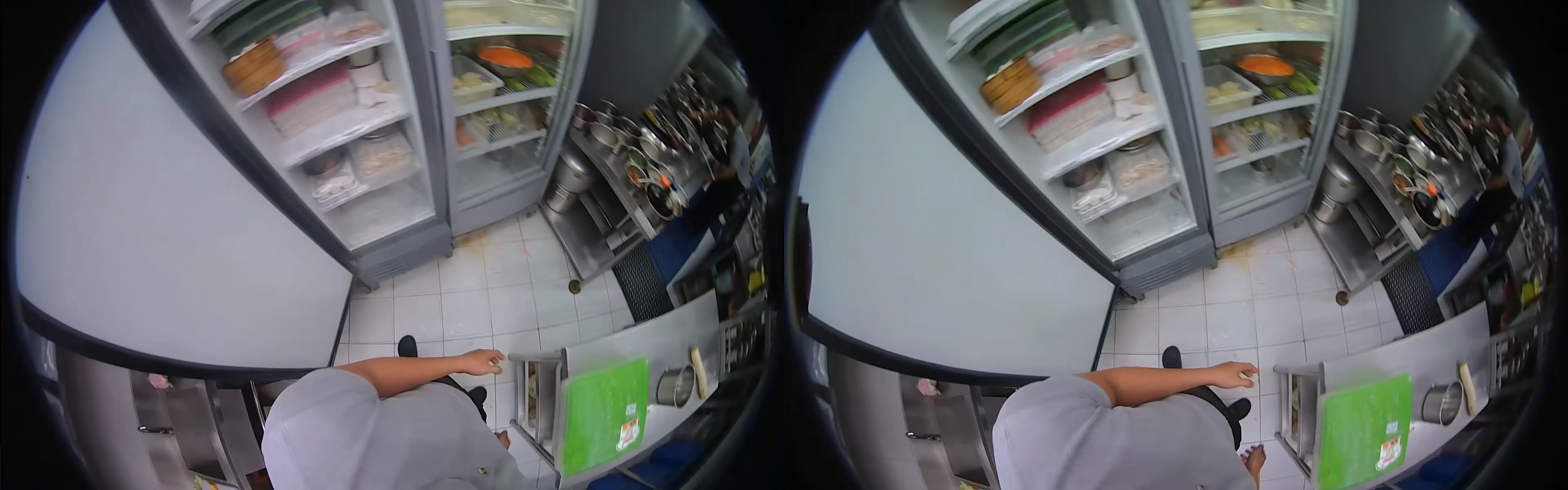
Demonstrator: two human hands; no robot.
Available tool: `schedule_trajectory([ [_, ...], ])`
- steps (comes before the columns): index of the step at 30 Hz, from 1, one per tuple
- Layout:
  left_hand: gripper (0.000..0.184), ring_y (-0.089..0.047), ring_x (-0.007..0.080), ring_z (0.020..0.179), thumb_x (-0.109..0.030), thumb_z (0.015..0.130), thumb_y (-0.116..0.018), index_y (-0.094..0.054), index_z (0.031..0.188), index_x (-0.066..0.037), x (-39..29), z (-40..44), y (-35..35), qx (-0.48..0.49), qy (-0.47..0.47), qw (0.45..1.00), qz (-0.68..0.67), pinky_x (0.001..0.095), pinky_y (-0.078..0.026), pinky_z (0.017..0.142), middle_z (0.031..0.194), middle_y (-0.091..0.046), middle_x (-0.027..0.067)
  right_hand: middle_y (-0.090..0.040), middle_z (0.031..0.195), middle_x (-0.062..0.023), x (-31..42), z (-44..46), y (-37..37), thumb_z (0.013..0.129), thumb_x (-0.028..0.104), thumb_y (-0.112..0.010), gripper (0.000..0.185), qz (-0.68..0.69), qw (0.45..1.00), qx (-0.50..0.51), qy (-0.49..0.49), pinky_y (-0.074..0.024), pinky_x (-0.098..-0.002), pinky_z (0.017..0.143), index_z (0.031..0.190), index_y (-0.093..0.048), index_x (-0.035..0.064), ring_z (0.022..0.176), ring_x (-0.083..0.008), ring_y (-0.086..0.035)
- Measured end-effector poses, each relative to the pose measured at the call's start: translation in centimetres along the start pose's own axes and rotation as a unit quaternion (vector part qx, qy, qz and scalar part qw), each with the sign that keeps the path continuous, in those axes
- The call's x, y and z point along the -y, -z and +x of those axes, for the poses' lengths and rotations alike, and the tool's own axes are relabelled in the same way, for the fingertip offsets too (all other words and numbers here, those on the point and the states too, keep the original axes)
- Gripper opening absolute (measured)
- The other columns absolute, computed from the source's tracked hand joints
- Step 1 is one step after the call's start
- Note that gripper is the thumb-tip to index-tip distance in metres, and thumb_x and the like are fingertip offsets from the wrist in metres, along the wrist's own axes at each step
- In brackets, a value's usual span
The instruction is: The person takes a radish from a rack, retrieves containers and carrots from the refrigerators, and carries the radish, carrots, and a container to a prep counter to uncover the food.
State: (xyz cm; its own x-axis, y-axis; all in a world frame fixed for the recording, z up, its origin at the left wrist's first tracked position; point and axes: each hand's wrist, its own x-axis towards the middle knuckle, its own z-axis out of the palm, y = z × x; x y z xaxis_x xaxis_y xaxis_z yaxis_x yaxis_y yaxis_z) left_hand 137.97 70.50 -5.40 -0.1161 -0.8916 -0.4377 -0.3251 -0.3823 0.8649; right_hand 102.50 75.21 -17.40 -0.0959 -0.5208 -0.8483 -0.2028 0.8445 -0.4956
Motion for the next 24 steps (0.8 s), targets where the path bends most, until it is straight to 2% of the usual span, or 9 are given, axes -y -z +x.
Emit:
schedule_trajectory([
  [2, 0.055, -0.059, 0.0257, 0.116, -0.034, 0.087, -0.067, -0.054, 0.133, -0.006, 2.3, -4.5, 5.4, -0.073, 0.023, 0.996, -0.044, 0.0353, -0.045, 0.1, 0.123, -0.063, 0.0145, -0.061, 0.085, -0.0107, 0.9, 1.0, -6.0, 0.1, 0.047, -0.038, 0.048, -0.117, 0.991, 0.053, 0.029, -0.0481, -0.0354, 0.051, 0.107, -0.056, 0.0022, 0.06, -0.0216, -0.058],
  [4, 0.047, -0.061, 0.0224, 0.111, -0.031, 0.088, -0.067, -0.058, 0.128, -0.006, 7.9, -7.6, 10.2, -0.15, 0.04, 0.978, -0.141, 0.0335, -0.046, 0.097, 0.118, -0.066, 0.0116, -0.06, 0.072, -0.0092, 4.0, 7.5, -12.6, 0.098, 0.037, -0.043, 0.042, -0.197, 0.956, 0.097, 0.195, -0.0438, -0.0332, 0.045, 0.086, -0.058, 0.0007, 0.05, -0.0196, -0.054],
  [6, 0.045, -0.064, 0.0202, 0.101, -0.032, 0.084, -0.071, -0.062, 0.12, -0.007, 10.7, -12.9, 16.2, -0.246, 0.08, 0.941, -0.218, 0.0333, -0.048, 0.089, 0.105, -0.07, 0.0084, -0.064, 0.077, -0.0162, 12.0, 5.9, -23.2, 0.097, 0.035, -0.045, 0.042, -0.333, 0.851, 0.096, 0.395, -0.0494, -0.0402, 0.062, 0.09, -0.062, -0.0035, 0.067, -0.0259, -0.062],
  [8, 0.039, -0.064, 0.0175, 0.096, -0.028, 0.086, -0.069, -0.063, 0.118, -0.006, 15.0, -17.0, 20.3, -0.393, 0.054, 0.9, -0.18, 0.0314, -0.048, 0.087, 0.102, -0.07, 0.0069, -0.061, 0.071, -0.0161, 18.6, 6.6, -35.3, 0.099, 0.033, -0.047, 0.039, -0.344, 0.736, 0.072, 0.579, -0.0453, -0.0417, 0.059, 0.087, -0.061, -0.0012, 0.062, -0.0301, -0.058],
  [11, 0.038, -0.063, 0.0166, 0.099, -0.025, 0.088, -0.065, -0.061, 0.12, -0.005, 16.6, -24.7, 26.5, -0.518, 0.075, 0.815, -0.249, 0.0298, -0.047, 0.088, 0.106, -0.069, 0.0072, -0.063, 0.083, -0.0237, 30.5, -10.5, -52.2, 0.097, 0.026, -0.053, 0.03, -0.323, 0.689, 0.2, 0.617, -0.0467, -0.0441, 0.068, 0.096, -0.061, -0.0025, 0.076, -0.0399, -0.06],
  [13, 0.039, -0.061, 0.0151, 0.1, -0.026, 0.091, -0.064, -0.059, 0.124, -0.007, 15.8, -29.0, 29.2, -0.533, 0.07, 0.789, -0.298, 0.0309, -0.047, 0.088, 0.114, -0.066, 0.0058, -0.063, 0.082, -0.0199, 34.8, -21.6, -60.5, 0.098, 0.024, -0.054, 0.028, -0.27, 0.629, 0.258, 0.682, -0.0462, -0.0407, 0.068, 0.097, -0.062, -0.0023, 0.073, -0.0371, -0.058],
  [16, 0.039, -0.059, 0.0138, 0.102, -0.026, 0.094, -0.06, -0.055, 0.129, -0.008, 14.2, -32.6, 31.0, -0.567, 0.048, 0.733, -0.372, 0.0315, -0.046, 0.089, 0.124, -0.063, 0.0049, -0.064, 0.098, -0.0195, 38.6, -29.2, -71.6, 0.094, 0.022, -0.06, 0.024, -0.218, 0.492, 0.311, 0.783, -0.0471, -0.0417, 0.083, 0.099, -0.063, -0.0015, 0.093, -0.0372, -0.06],
  [18, 0.039, -0.059, 0.014, 0.103, -0.026, 0.095, -0.058, -0.054, 0.13, -0.008, 13.2, -33.2, 32.0, -0.591, 0.028, 0.702, -0.396, 0.031, -0.046, 0.09, 0.126, -0.062, 0.0055, -0.064, 0.105, -0.0175, 41.1, -33.1, -78.0, 0.092, 0.021, -0.062, 0.024, -0.152, 0.387, 0.31, 0.855, -0.045, -0.0422, 0.089, 0.105, -0.062, 0.0006, 0.102, -0.0363, -0.058],
  [24, 0.038, -0.059, 0.0166, 0.108, -0.023, 0.097, -0.056, -0.054, 0.131, -0.006, 12.1, -32.6, 35.6, -0.625, -0.015, 0.646, -0.439, 0.0312, -0.046, 0.093, 0.129, -0.06, 0.008, -0.059, 0.121, -0.0141, 49.6, -39.7, -93.2, 0.087, 0.027, -0.067, 0.037, -0.125, 0.235, 0.179, 0.947, -0.0411, -0.0459, 0.096, 0.117, -0.061, 0.0056, 0.114, -0.0334, -0.053],
])
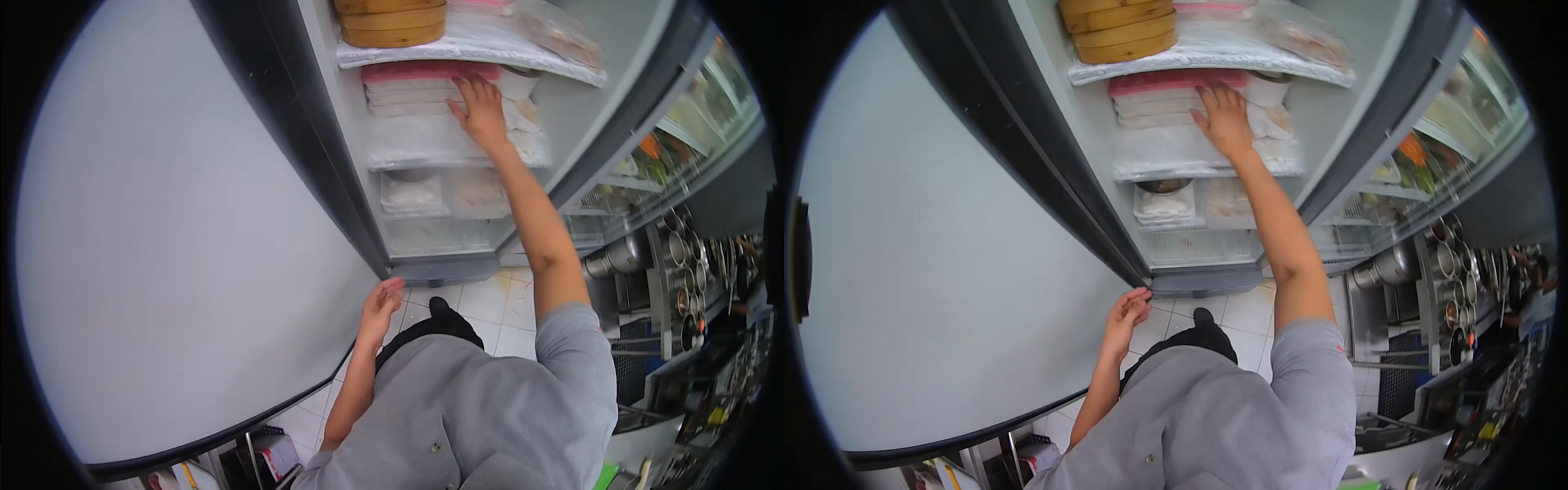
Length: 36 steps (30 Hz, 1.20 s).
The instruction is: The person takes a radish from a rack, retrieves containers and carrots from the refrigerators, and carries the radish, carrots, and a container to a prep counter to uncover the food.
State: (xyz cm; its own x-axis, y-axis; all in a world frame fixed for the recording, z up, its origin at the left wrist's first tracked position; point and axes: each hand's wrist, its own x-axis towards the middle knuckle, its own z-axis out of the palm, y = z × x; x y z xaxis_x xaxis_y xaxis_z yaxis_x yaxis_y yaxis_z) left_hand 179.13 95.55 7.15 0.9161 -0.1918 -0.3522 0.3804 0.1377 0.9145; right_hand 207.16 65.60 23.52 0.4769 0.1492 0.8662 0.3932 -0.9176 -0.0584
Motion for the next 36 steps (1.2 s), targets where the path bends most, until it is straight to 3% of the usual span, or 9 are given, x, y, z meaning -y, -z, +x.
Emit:
schedule_trajectory([
  [4, 0.038, -0.059, 0.0186, 0.111, -0.021, 0.097, -0.057, -0.053, 0.131, -0.006, -3.8, 4.8, -2.6, -0.016, -0.06, 0.998, -0.01, 0.0313, -0.046, 0.094, 0.13, -0.06, 0.0094, -0.06, 0.122, -0.0128, -4.8, 3.1, -4.7, 0.087, 0.033, -0.067, 0.039, -0.075, 0.994, 0.072, 0.035, -0.0411, -0.046, 0.097, 0.117, -0.063, 0.0085, 0.115, -0.0322, -0.053],
  [8, 0.037, -0.059, 0.02, 0.113, -0.021, 0.097, -0.058, -0.054, 0.13, -0.004, -9.1, 10.0, -6.5, -0.013, -0.125, 0.992, -0.02, 0.0316, -0.046, 0.096, 0.129, -0.06, 0.0102, -0.067, 0.096, -0.0142, -6.9, 5.0, -7.5, 0.082, 0.033, -0.072, 0.029, 0.04, 0.994, 0.009, 0.102, -0.0475, -0.0443, 0.083, 0.094, -0.069, 0.0069, 0.092, -0.0343, -0.062],
  [10, 0.038, -0.059, 0.0205, 0.112, -0.021, 0.097, -0.057, -0.053, 0.131, -0.003, -13.0, 13.5, -8.8, -0.005, -0.171, 0.985, -0.036, 0.0324, -0.046, 0.096, 0.129, -0.06, 0.0108, -0.068, 0.098, -0.0134, -7.0, 6.2, -7.5, 0.079, 0.037, -0.073, 0.033, 0.051, 0.994, 0.04, 0.09, -0.0461, -0.0451, 0.088, 0.096, -0.072, 0.0092, 0.096, -0.0335, -0.062],
  [18, 0.048, -0.058, 0.0242, 0.112, -0.023, 0.096, -0.055, -0.046, 0.133, 0.005, -20.8, 22.5, -13.1, -0.032, -0.231, 0.961, -0.148, 0.0337, -0.046, 0.097, 0.128, -0.057, 0.0173, -0.071, 0.094, -0.009, -5.9, 6.1, -8.5, 0.079, 0.037, -0.073, 0.027, 0.035, 0.99, -0.105, 0.083, -0.0472, -0.0459, 0.082, 0.095, -0.076, 0.0148, 0.088, -0.0334, -0.064],
  [23, 0.048, -0.058, 0.0259, 0.104, -0.026, 0.095, -0.054, -0.046, 0.13, 0.005, -23.0, 27.4, -15.0, -0.08, -0.258, 0.932, -0.24, 0.0343, -0.048, 0.092, 0.122, -0.056, 0.0183, -0.066, 0.112, -0.0135, -7.0, 7.9, -9.2, 0.078, 0.039, -0.072, 0.039, -0.058, 0.98, 0.152, -0.116, -0.0444, -0.0488, 0.093, 0.108, -0.07, 0.0146, 0.105, -0.0368, -0.059],
  [27, 0.048, -0.059, 0.0262, 0.102, -0.027, 0.095, -0.054, -0.045, 0.131, 0.003, -26.0, 28.1, -15.7, -0.107, -0.243, 0.926, -0.269, 0.0357, -0.05, 0.09, 0.121, -0.055, 0.019, -0.065, 0.114, -0.0158, -6.8, 7.5, -10.5, 0.078, 0.04, -0.072, 0.043, -0.028, 0.977, 0.157, -0.14, -0.0445, -0.051, 0.093, 0.11, -0.068, 0.0116, 0.107, -0.037, -0.059],
  [29, 0.043, -0.061, 0.0257, 0.097, -0.028, 0.097, -0.053, -0.047, 0.127, 0.003, -27.5, 29.5, -15.9, -0.089, -0.237, 0.923, -0.291, 0.0371, -0.052, 0.084, 0.118, -0.056, 0.0158, -0.067, 0.09, -0.0161, -6.6, 6.5, -9.9, 0.081, 0.029, -0.065, 0.024, 0.03, 0.994, -0.104, -0.002, -0.0468, -0.0492, 0.083, 0.09, -0.07, 0.0064, 0.089, -0.0379, -0.062],
  [35, 0.047, -0.057, 0.0267, 0.099, -0.043, 0.102, -0.042, -0.048, 0.133, -0.008, -27.5, 35.3, -14.7, 0.068, -0.184, 0.927, -0.318, 0.0395, -0.05, 0.089, 0.13, -0.052, 0.0157, -0.066, 0.089, -0.0183, -6.2, 5.6, -9.6, 0.08, 0.02, -0.065, 0.019, 0.101, 0.994, 0.028, -0.008, -0.0478, -0.0492, 0.078, 0.091, -0.069, 0.0053, 0.086, -0.0387, -0.062],
  [36, 0.044, -0.056, 0.0253, 0.097, -0.04, 0.102, -0.043, -0.049, 0.132, -0.008, -28.0, 34.5, -15.4, 0.082, -0.208, 0.921, -0.32, 0.0387, -0.05, 0.087, 0.128, -0.053, 0.0121, -0.066, 0.09, -0.0187, -7.0, 5.1, -12.1, 0.078, 0.021, -0.067, 0.022, 0.098, 0.994, -0.052, -0.023, -0.0486, -0.0484, 0.076, 0.092, -0.069, 0.0047, 0.084, -0.0385, -0.063],
])
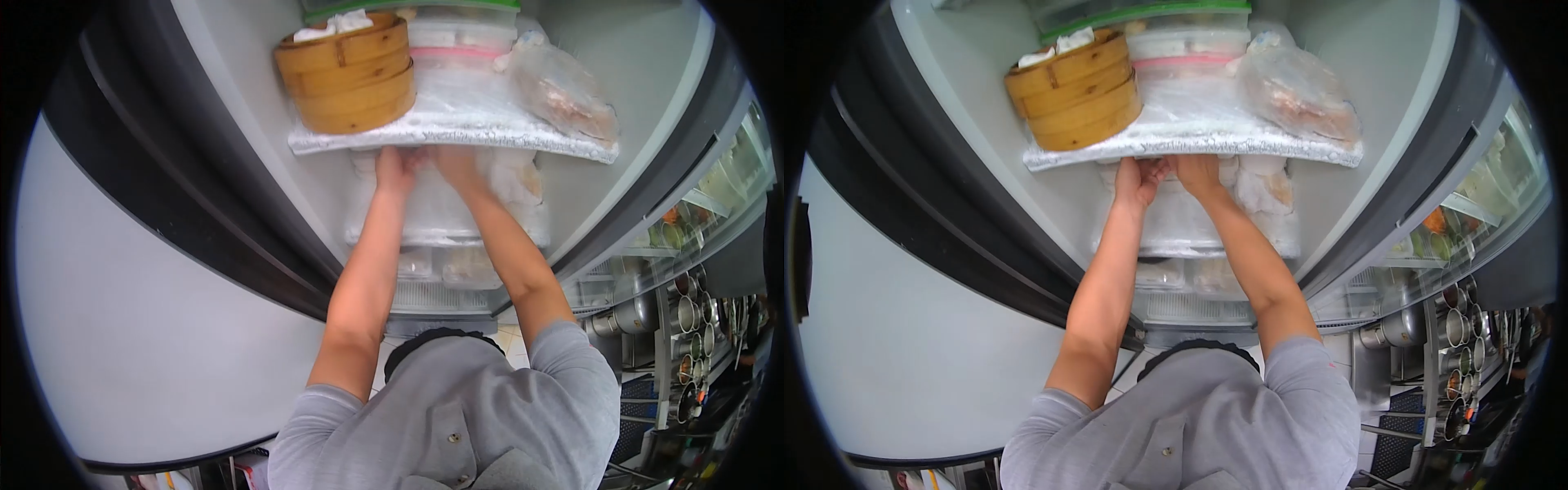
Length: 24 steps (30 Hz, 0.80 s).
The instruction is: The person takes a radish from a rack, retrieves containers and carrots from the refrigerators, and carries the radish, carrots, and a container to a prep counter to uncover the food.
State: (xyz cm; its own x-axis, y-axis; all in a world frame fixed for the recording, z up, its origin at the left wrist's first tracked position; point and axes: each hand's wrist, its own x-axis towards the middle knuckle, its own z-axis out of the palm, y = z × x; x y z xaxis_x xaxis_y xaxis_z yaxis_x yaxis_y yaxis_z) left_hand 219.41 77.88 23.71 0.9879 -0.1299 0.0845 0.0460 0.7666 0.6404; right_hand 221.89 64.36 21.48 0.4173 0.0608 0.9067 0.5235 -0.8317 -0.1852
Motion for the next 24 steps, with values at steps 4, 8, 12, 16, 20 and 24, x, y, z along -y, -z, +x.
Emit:
schedule_trajectory([
  [4, 0.035, -0.057, 0.0255, 0.103, -0.032, 0.102, -0.045, -0.051, 0.128, -0.009, 0.8, 2.4, 0.7, -0.036, -0.003, 0.998, -0.052, 0.0388, -0.048, 0.077, 0.126, -0.057, 0.0101, -0.067, 0.097, -0.0172, 0.9, 0.4, 1.1, 0.076, 0.02, -0.069, 0.027, -0.029, 0.999, -0.022, 0.031, -0.0472, -0.0504, 0.083, 0.098, -0.068, 0.0047, 0.092, -0.0381, -0.062],
  [8, 0.036, -0.059, 0.0279, 0.104, -0.032, 0.102, -0.045, -0.054, 0.125, -0.007, 1.6, 3.8, 0.7, -0.068, -0.037, 0.992, -0.103, 0.0472, -0.053, 0.082, 0.122, -0.06, 0.0131, -0.066, 0.101, -0.0164, 1.5, 0.5, 2.3, 0.074, 0.02, -0.071, 0.031, -0.015, 1.0, -0.022, 0.012, -0.0451, -0.0526, 0.087, 0.101, -0.068, 0.004, 0.098, -0.0386, -0.06],
  [12, 0.038, -0.053, 0.0314, 0.118, -0.031, 0.102, -0.044, -0.049, 0.129, -0.005, 4.1, 5.6, 5.6, 0.022, -0.17, 0.975, 0.14, 0.0599, -0.049, 0.095, 0.13, -0.053, 0.0147, -0.066, 0.101, -0.0194, 0.4, -1.5, 7.9, 0.076, 0.018, -0.071, 0.029, -0.221, 0.963, -0.142, -0.059, -0.0455, -0.0507, 0.085, 0.1, -0.067, 0.0015, 0.097, -0.038, -0.061],
  [16, 0.046, -0.053, 0.0366, 0.117, -0.032, 0.1, -0.049, -0.041, 0.135, -0.002, 0.4, -1.7, -0.8, -0.082, -0.019, 0.993, -0.081, 0.063, -0.045, 0.1, 0.133, -0.047, 0.0174, -0.067, 0.09, -0.0222, -4.5, -3.3, 9.9, 0.08, 0.01, -0.068, 0.019, -0.015, 0.965, -0.08, -0.249, -0.0492, -0.0453, 0.074, 0.095, -0.065, -0.0021, 0.082, -0.0374, -0.064],
  [20, 0.04, -0.054, 0.0354, 0.111, -0.023, 0.094, -0.055, -0.045, 0.125, 0.001, 0.0, -7.8, -1.7, -0.154, -0.003, 0.984, -0.087, 0.0586, -0.048, 0.096, 0.127, -0.048, 0.017, -0.068, 0.083, -0.0187, -3.7, -3.1, 11.3, 0.086, 0.009, -0.063, 0.016, 0.052, 0.954, -0.075, -0.287, -0.0525, -0.0404, 0.068, 0.098, -0.064, -0.0021, 0.072, -0.0324, -0.066],
  [24, 0.043, -0.055, 0.0332, 0.111, -0.021, 0.089, -0.058, -0.045, 0.124, 0.0, 1.2, -14.9, -0.7, -0.104, -0.018, 0.991, -0.084, 0.0565, -0.048, 0.094, 0.125, -0.05, 0.0153, -0.067, 0.104, -0.0118, -2.1, -3.9, 15.4, 0.097, 0.022, -0.055, 0.026, 0.444, 0.757, 0.02, -0.48, -0.0529, -0.0338, 0.081, 0.111, -0.063, 0.0009, 0.091, -0.0202, -0.066],
])
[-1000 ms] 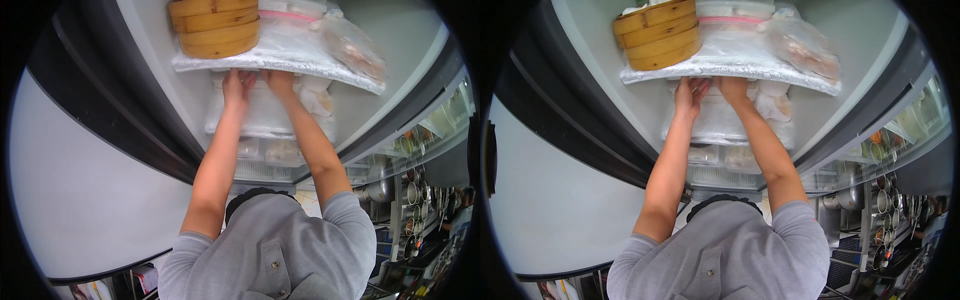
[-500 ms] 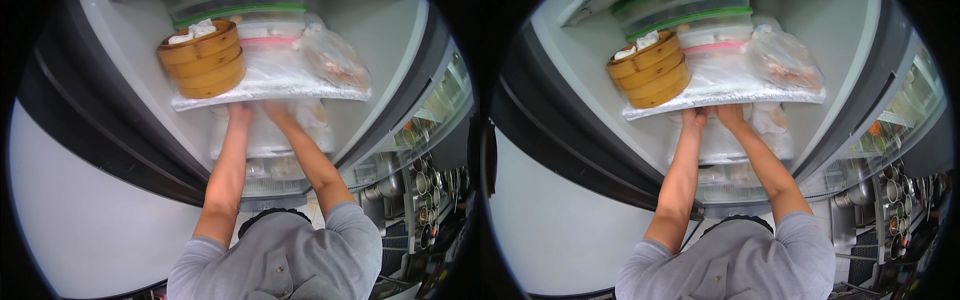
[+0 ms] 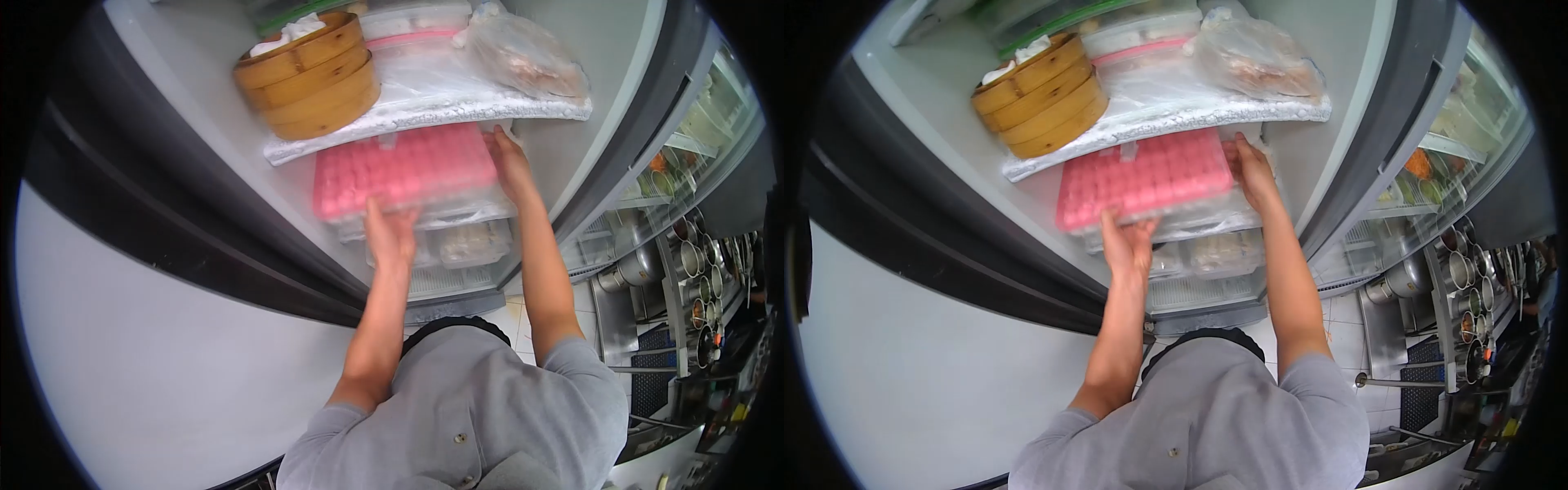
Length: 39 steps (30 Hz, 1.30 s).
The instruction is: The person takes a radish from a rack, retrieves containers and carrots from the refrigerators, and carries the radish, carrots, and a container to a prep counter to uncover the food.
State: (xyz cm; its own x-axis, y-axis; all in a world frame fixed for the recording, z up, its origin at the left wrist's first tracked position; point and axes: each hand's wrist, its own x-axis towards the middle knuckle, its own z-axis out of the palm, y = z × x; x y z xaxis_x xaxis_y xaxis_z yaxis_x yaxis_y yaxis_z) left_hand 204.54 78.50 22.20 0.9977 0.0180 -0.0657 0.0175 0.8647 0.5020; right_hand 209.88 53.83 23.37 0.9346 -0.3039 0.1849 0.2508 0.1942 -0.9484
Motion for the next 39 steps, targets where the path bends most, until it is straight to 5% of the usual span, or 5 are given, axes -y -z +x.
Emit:
schedule_trajectory([
  [4, 0.044, -0.054, 0.0295, 0.118, -0.018, 0.088, -0.056, -0.045, 0.128, -0.005, 0.2, -7.5, 2.5, 0.032, 0.0, 0.999, -0.006, 0.0527, -0.046, 0.098, 0.13, -0.052, 0.0119, -0.064, 0.112, -0.0108, 3.6, -7.3, -1.6, 0.1, 0.032, -0.05, 0.039, 0.161, 0.963, 0.098, -0.194, -0.0516, -0.0319, 0.089, 0.119, -0.058, -0.0016, 0.103, -0.0173, -0.062],
  [8, 0.045, -0.054, 0.0271, 0.12, -0.012, 0.087, -0.055, -0.046, 0.13, -0.005, -0.8, -14.6, 6.4, 0.039, 0.005, 0.999, 0.028, 0.0524, -0.046, 0.099, 0.131, -0.053, 0.0103, -0.06, 0.12, -0.0114, 1.7, -14.8, -0.3, 0.094, 0.027, -0.062, 0.05, 0.025, 0.982, 0.133, -0.128, -0.051, -0.0321, 0.091, 0.131, -0.047, -0.002, 0.106, -0.018, -0.062],
  [18, 0.063, -0.05, 0.0201, 0.12, 0.003, 0.081, -0.062, -0.041, 0.139, -0.008, -5.7, -28.2, 19.7, 0.175, 0.166, 0.963, 0.118, 0.0402, -0.041, 0.104, 0.128, -0.052, 0.0056, -0.055, 0.131, -0.0123, -0.4, -43.5, 1.1, 0.096, 0.025, -0.061, 0.056, 0.132, 0.975, -0.096, -0.153, -0.0512, -0.0372, 0.096, 0.141, -0.039, 0.0006, 0.116, -0.0199, -0.058],
  [24, 0.057, -0.057, 0.0265, 0.119, -0.012, 0.082, -0.062, -0.046, 0.135, 0.001, -2.7, -34.9, 20.5, 0.211, 0.437, 0.87, 0.088, 0.0456, -0.047, 0.103, 0.131, -0.056, 0.0124, -0.053, 0.133, -0.0108, 1.7, -62.5, 1.4, 0.097, 0.034, -0.061, 0.063, 0.031, 0.937, -0.334, -0.102, -0.0436, -0.0346, 0.103, 0.143, -0.035, 0.0015, 0.122, -0.0174, -0.051],
  [39, 0.048, -0.064, 0.0266, 0.109, -0.013, 0.088, -0.06, -0.045, 0.133, -0.004, 11.0, -64.1, 14.6, 0.384, 0.713, 0.55, 0.202, 0.0472, -0.058, 0.087, 0.123, -0.06, 0.0122, -0.056, 0.131, -0.0101, 8.4, -98.6, 7.5, 0.099, 0.035, -0.055, 0.053, 0.088, 0.692, -0.717, 0.015, -0.0451, -0.0336, 0.099, 0.138, -0.045, 0.0002, 0.116, -0.0183, -0.056],
])
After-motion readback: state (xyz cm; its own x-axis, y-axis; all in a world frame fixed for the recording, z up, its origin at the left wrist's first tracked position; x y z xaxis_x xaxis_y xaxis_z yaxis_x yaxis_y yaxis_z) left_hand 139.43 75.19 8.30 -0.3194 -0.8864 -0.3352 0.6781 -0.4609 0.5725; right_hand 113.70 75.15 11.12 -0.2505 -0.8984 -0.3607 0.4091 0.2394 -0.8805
